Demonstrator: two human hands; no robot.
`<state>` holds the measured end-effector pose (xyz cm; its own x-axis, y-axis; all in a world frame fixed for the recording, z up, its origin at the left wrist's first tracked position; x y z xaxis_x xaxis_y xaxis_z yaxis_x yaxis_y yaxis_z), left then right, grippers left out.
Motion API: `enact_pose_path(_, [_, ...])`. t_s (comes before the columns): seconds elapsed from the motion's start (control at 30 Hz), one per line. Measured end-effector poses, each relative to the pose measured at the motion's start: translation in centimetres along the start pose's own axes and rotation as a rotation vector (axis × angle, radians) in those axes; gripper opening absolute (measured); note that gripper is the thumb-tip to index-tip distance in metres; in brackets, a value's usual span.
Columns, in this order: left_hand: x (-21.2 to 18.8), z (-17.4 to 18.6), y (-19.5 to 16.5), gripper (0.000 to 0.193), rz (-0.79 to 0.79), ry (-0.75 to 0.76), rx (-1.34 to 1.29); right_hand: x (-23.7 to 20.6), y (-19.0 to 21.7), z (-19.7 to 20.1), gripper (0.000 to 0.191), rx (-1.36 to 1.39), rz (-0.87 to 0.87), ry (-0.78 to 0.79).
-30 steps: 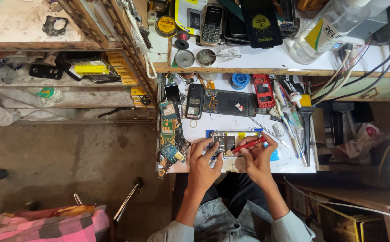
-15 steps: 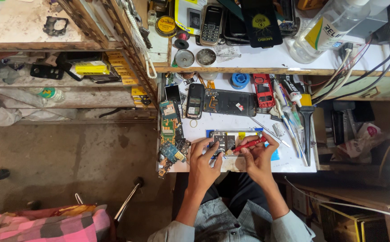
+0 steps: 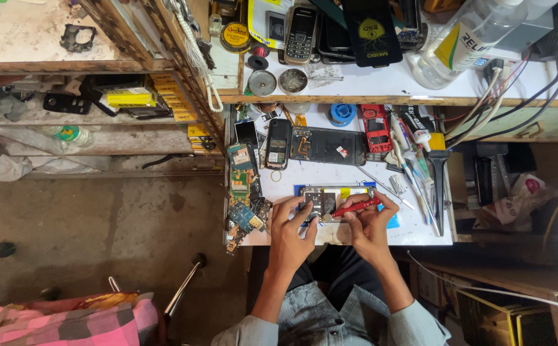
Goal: The person repairs a smartphone at a cluttered workbench. They pry open the phone's back cover, lift out the battery, handle the internal frame and circuit boards, and use a red-handled screwdriver to unscrew and rework internal components while turning the phone over on the bench.
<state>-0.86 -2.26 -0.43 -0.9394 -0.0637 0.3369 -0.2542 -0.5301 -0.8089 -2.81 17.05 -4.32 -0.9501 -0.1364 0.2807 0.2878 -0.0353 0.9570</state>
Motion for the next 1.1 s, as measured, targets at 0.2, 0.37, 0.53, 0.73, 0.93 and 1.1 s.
enact_pose_path(0.2, [-0.03, 0.00, 0.04, 0.034, 0.013, 0.013, 0.000, -0.07, -0.05, 0.09, 0.068, 0.013, -0.015, -0.005])
enact_pose_path(0.37, [0.07, 0.12, -0.07, 0.035, -0.004, -0.003, 0.012, 0.03, -0.08, 0.13, 0.067, 0.029, -0.006, -0.020])
enact_pose_path(0.53, [0.08, 0.20, -0.15, 0.035, -0.002, -0.003, -0.002, 0.07, -0.01, 0.11, 0.067, 0.030, -0.018, -0.024])
enact_pose_path(0.73, [0.11, 0.17, -0.20, 0.035, 0.005, 0.003, 0.005, 0.16, 0.22, 0.00, 0.068, 0.004, -0.012, -0.015])
enact_pose_path(0.93, [0.16, 0.13, -0.12, 0.035, 0.017, 0.006, 0.002, 0.19, 0.30, -0.01, 0.068, -0.008, -0.004, -0.010])
enact_pose_path(1.1, [-0.04, 0.09, -0.16, 0.035, 0.014, 0.002, -0.019, 0.05, 0.28, -0.12, 0.069, -0.001, 0.009, -0.013])
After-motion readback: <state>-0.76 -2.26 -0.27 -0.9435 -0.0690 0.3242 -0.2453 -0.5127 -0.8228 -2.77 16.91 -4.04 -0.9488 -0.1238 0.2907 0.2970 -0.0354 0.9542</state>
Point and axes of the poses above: each hand's wrist, its own x-axis towards the middle knuckle, its own z-axis out of the back of the hand, y = z × x, the point moved 6 cm from there along x, towards the middle knuckle, and after that the axes turned 2 degrees about y, right-handed, at the moved point
